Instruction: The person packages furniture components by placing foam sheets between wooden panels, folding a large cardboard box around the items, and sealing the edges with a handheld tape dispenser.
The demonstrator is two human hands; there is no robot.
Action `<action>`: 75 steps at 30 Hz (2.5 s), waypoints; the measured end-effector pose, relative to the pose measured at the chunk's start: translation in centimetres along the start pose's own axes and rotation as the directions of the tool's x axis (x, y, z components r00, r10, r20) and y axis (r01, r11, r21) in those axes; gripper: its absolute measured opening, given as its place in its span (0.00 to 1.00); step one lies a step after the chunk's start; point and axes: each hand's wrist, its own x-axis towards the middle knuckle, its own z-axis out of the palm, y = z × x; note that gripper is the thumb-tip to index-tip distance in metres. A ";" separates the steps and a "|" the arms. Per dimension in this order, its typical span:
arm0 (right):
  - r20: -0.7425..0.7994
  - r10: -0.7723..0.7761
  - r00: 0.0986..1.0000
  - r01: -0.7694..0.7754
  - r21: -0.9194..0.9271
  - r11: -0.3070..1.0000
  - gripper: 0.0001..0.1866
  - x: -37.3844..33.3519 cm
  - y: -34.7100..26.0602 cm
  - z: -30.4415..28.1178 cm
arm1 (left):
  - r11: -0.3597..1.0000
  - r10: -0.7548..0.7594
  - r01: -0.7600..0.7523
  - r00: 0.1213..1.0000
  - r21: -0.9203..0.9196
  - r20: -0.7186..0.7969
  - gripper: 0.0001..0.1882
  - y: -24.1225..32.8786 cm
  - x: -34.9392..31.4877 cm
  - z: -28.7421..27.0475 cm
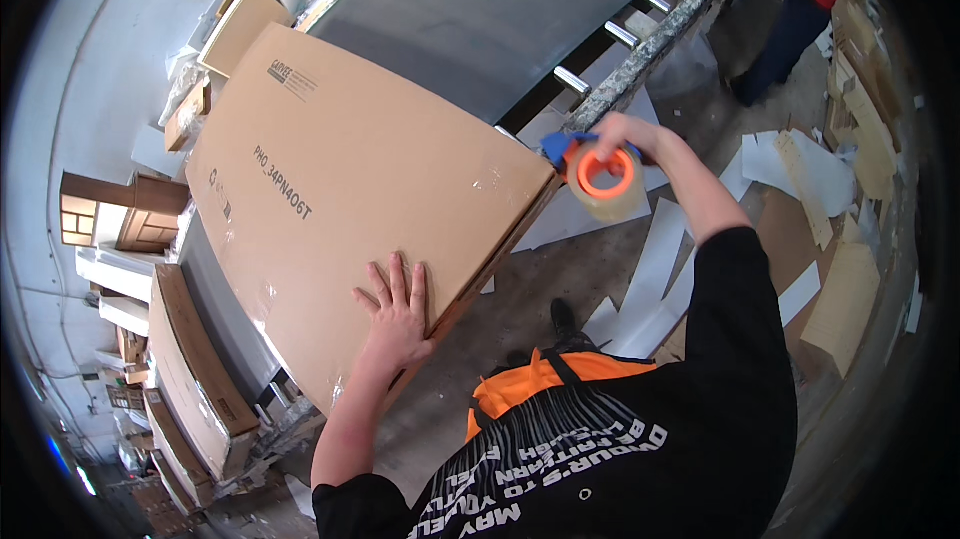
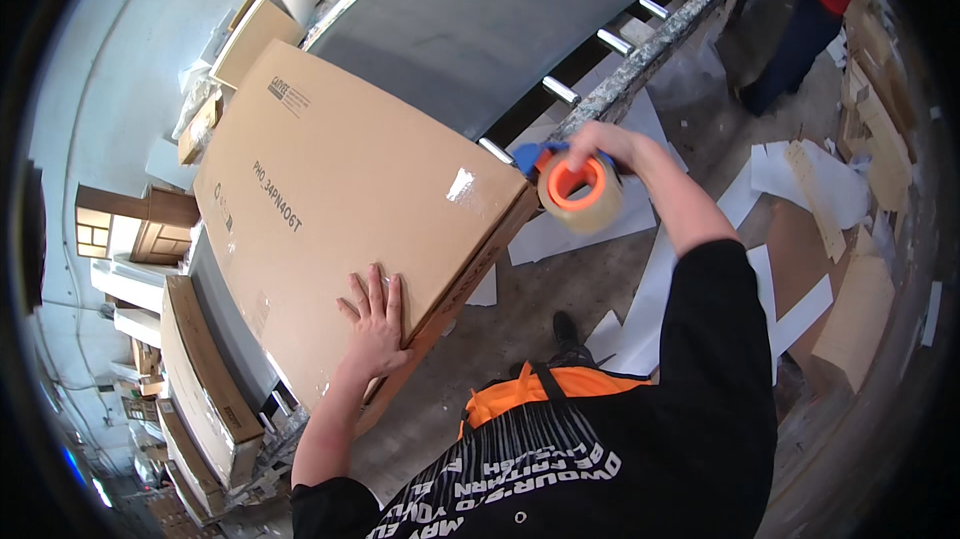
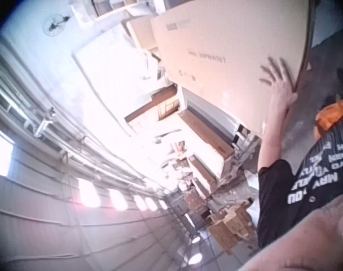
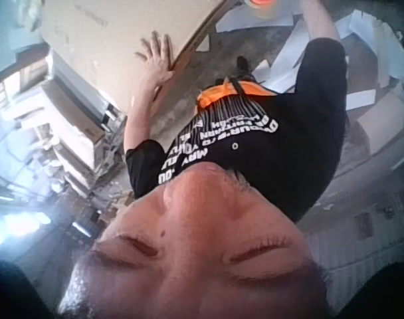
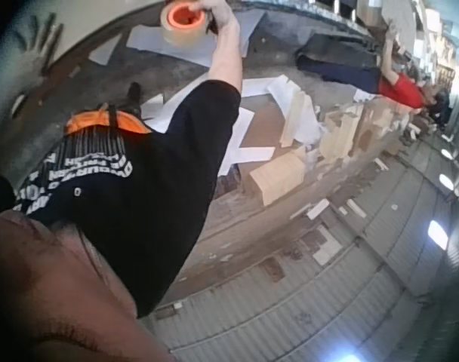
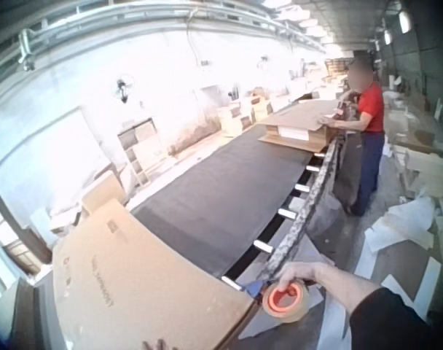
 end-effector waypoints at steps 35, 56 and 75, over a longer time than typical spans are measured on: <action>-0.677 -0.408 0.612 0.428 -0.150 0.891 0.39 -3.5 23.3 73.7 | 0.028 0.924 -0.780 0.259 0.625 0.282 0.16 -12.0 -9.9 6.7; -0.508 -0.211 0.835 0.322 0.140 0.936 0.40 3.1 32.5 81.3 | 0.323 0.935 -0.818 0.355 0.477 -0.023 0.67 -25.0 -18.5 15.3; -0.389 -0.447 0.805 0.231 -0.489 0.841 0.32 6.5 26.5 85.6 | 0.336 0.942 -0.836 0.308 0.434 -0.137 0.60 -25.3 -19.5 16.7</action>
